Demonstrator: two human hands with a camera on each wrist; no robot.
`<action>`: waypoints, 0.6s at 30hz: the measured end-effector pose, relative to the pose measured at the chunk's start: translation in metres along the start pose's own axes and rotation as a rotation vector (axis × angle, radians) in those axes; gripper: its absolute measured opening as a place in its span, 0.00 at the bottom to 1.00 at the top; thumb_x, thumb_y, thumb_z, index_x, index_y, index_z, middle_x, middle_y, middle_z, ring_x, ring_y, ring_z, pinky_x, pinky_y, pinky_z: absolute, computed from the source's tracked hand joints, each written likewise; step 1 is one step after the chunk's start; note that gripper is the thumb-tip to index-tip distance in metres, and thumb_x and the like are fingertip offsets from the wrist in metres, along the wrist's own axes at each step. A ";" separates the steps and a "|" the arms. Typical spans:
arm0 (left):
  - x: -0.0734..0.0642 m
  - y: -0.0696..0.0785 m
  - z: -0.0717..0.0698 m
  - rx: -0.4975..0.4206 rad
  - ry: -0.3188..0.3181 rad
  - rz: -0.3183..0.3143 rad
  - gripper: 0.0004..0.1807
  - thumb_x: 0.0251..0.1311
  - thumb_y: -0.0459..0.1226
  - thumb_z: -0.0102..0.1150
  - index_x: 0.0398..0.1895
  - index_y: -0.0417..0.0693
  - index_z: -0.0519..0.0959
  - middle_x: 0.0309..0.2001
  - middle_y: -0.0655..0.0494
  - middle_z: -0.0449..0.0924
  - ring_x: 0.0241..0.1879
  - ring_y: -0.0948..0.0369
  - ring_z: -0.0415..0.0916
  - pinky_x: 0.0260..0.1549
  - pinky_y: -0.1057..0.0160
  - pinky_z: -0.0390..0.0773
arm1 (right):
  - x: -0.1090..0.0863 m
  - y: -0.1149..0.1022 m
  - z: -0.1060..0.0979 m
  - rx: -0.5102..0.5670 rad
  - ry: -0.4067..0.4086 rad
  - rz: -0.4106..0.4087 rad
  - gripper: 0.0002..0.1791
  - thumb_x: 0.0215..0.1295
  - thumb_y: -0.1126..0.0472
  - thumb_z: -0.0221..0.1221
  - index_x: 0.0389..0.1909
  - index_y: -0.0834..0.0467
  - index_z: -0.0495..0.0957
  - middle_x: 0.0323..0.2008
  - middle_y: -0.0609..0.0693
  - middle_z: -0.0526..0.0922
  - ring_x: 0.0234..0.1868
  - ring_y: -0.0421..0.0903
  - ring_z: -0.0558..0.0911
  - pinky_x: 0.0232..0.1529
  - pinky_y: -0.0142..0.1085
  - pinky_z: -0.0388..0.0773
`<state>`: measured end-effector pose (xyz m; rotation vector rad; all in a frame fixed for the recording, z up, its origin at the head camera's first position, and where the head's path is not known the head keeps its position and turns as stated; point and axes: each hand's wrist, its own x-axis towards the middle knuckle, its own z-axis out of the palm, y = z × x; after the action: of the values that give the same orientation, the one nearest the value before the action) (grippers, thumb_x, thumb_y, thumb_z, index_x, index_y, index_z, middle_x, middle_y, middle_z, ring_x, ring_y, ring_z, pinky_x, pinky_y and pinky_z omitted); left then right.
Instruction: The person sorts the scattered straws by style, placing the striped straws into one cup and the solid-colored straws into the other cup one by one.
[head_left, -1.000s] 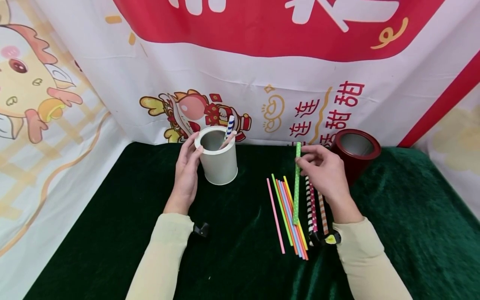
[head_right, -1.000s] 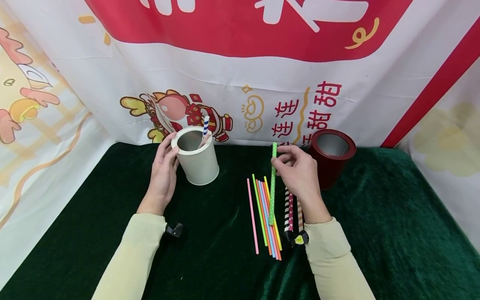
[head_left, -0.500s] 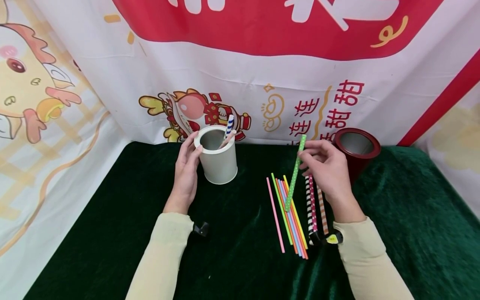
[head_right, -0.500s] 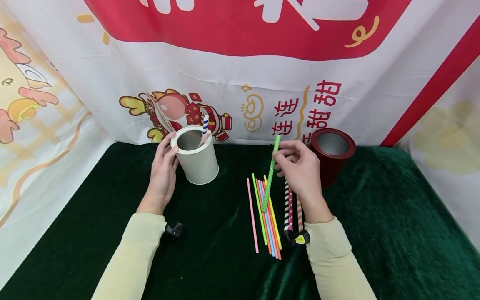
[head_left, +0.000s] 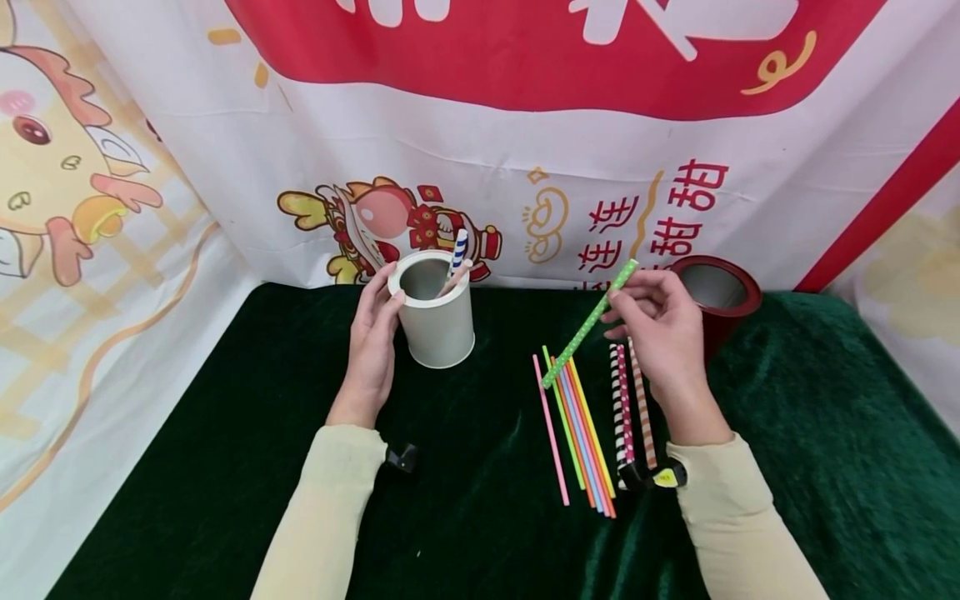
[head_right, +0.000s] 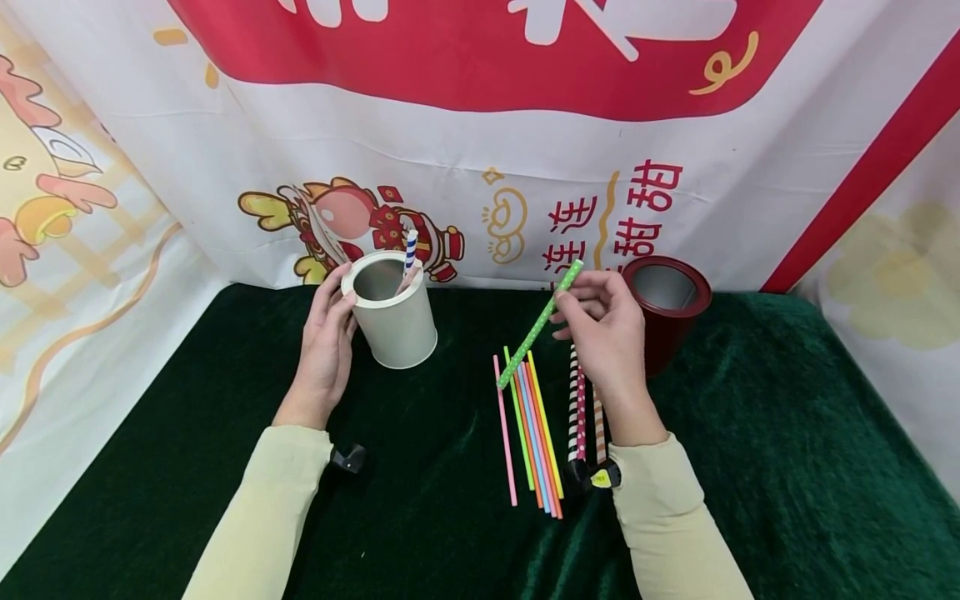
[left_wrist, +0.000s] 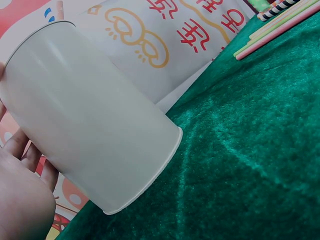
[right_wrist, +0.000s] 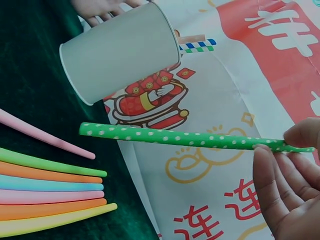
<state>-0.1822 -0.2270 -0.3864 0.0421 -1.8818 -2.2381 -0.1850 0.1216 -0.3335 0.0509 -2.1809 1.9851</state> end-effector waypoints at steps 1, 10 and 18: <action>0.000 0.000 0.000 -0.001 0.000 0.000 0.27 0.83 0.48 0.52 0.80 0.67 0.65 0.82 0.66 0.60 0.83 0.62 0.53 0.87 0.45 0.43 | 0.000 0.000 0.001 0.023 0.012 -0.010 0.10 0.77 0.60 0.64 0.54 0.50 0.76 0.45 0.46 0.85 0.36 0.40 0.88 0.35 0.31 0.89; 0.000 0.000 0.000 -0.003 -0.001 -0.001 0.27 0.83 0.49 0.52 0.80 0.67 0.65 0.82 0.67 0.60 0.83 0.62 0.53 0.87 0.45 0.43 | -0.003 -0.004 0.006 0.225 0.094 -0.103 0.11 0.75 0.67 0.65 0.51 0.54 0.76 0.44 0.52 0.84 0.33 0.43 0.88 0.33 0.33 0.89; 0.000 0.000 0.000 -0.003 0.002 -0.004 0.27 0.83 0.49 0.52 0.81 0.67 0.65 0.83 0.66 0.59 0.84 0.62 0.53 0.87 0.45 0.43 | -0.006 -0.009 0.009 0.305 0.113 -0.162 0.12 0.74 0.69 0.64 0.52 0.55 0.76 0.44 0.55 0.85 0.34 0.44 0.91 0.35 0.35 0.90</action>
<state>-0.1825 -0.2273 -0.3867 0.0473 -1.8798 -2.2423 -0.1793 0.1108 -0.3262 0.1494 -1.7323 2.1500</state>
